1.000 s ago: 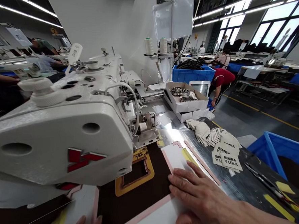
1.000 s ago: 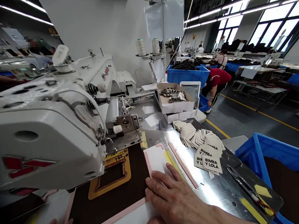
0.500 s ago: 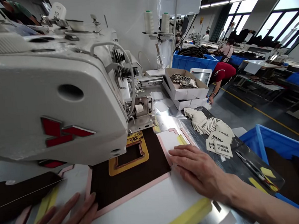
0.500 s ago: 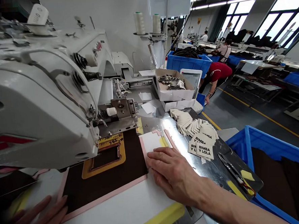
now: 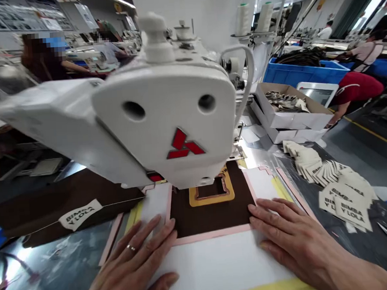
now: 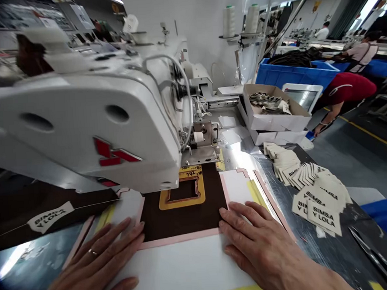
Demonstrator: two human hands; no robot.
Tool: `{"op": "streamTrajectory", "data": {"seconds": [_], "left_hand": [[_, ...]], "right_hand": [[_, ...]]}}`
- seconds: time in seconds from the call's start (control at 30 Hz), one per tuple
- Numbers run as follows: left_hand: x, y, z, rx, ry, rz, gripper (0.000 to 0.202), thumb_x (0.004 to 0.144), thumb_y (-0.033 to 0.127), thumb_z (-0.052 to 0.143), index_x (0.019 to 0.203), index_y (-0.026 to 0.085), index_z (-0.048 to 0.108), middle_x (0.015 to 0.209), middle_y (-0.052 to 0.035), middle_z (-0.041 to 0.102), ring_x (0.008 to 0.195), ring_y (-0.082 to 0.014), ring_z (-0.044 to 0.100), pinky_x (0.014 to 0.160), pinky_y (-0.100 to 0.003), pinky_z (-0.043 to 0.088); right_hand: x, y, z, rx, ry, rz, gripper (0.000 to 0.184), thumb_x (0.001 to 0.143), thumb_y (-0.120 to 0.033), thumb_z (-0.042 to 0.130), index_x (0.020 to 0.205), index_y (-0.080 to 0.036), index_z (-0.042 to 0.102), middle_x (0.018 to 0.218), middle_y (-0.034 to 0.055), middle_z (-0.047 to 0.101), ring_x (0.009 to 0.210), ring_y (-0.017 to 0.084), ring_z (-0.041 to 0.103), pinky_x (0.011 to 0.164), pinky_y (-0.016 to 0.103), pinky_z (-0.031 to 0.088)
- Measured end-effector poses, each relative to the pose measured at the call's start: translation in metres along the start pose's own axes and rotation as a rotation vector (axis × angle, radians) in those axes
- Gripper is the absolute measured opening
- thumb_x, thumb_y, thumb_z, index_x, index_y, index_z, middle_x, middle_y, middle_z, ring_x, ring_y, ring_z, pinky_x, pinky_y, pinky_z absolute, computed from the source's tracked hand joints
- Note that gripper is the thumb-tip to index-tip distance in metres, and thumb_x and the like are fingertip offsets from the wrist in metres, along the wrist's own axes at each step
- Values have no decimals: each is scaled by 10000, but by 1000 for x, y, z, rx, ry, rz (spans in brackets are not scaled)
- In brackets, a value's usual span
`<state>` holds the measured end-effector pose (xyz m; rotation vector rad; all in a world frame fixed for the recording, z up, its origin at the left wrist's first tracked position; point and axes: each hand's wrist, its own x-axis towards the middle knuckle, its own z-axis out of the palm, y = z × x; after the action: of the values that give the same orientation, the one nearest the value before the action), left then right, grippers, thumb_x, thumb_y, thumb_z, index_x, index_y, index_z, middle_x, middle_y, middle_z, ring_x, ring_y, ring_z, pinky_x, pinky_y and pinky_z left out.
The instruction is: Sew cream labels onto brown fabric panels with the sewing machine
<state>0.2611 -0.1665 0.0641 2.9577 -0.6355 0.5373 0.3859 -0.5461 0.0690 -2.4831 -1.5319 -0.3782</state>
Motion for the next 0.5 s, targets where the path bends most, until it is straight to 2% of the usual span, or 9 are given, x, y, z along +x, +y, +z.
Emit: {"op": "streamTrajectory", "data": {"seconds": [0.13, 0.2, 0.3, 0.4, 0.5], "left_hand": [[-1, 2, -3, 60, 12, 2, 520, 1058, 599, 528, 1475, 297, 603, 1502, -6, 647, 1491, -240, 516, 1351, -413, 246], [-3, 0, -2, 75, 13, -10, 524, 1064, 607, 504, 1486, 309, 595, 1497, -4, 651, 1488, -242, 520, 1342, -415, 272], [-6, -7, 2, 87, 43, 18, 554, 1059, 622, 497, 1515, 315, 570, 1500, 1, 648, 1489, -240, 519, 1341, -405, 271], [-7, -10, 3, 89, 66, 97, 580, 1045, 624, 526, 1532, 312, 555, 1496, 10, 651, 1480, -219, 528, 1335, -357, 277], [-5, -8, 1, 103, 49, 45, 562, 1055, 617, 512, 1509, 293, 578, 1516, 2, 633, 1497, -231, 508, 1347, -391, 248]], "right_hand": [[-2, 11, 13, -97, 120, -137, 347, 1087, -353, 573, 1377, -223, 713, 1451, 36, 676, 1285, 272, 681, 976, 380, 630], [-5, 17, 25, -96, 187, -148, 372, 1090, -376, 569, 1414, -242, 693, 1452, 25, 675, 1297, 266, 676, 982, 361, 629], [-12, 24, 40, -104, 210, -169, 386, 1083, -394, 589, 1434, -262, 681, 1466, 18, 665, 1323, 267, 660, 1002, 355, 622], [-13, 25, 42, -117, 196, -188, 380, 1071, -401, 611, 1414, -261, 694, 1482, 17, 652, 1311, 272, 668, 997, 361, 625], [-8, 22, 33, -107, 198, -179, 346, 1080, -379, 599, 1377, -243, 715, 1482, 22, 654, 1283, 269, 685, 984, 362, 627]]}}
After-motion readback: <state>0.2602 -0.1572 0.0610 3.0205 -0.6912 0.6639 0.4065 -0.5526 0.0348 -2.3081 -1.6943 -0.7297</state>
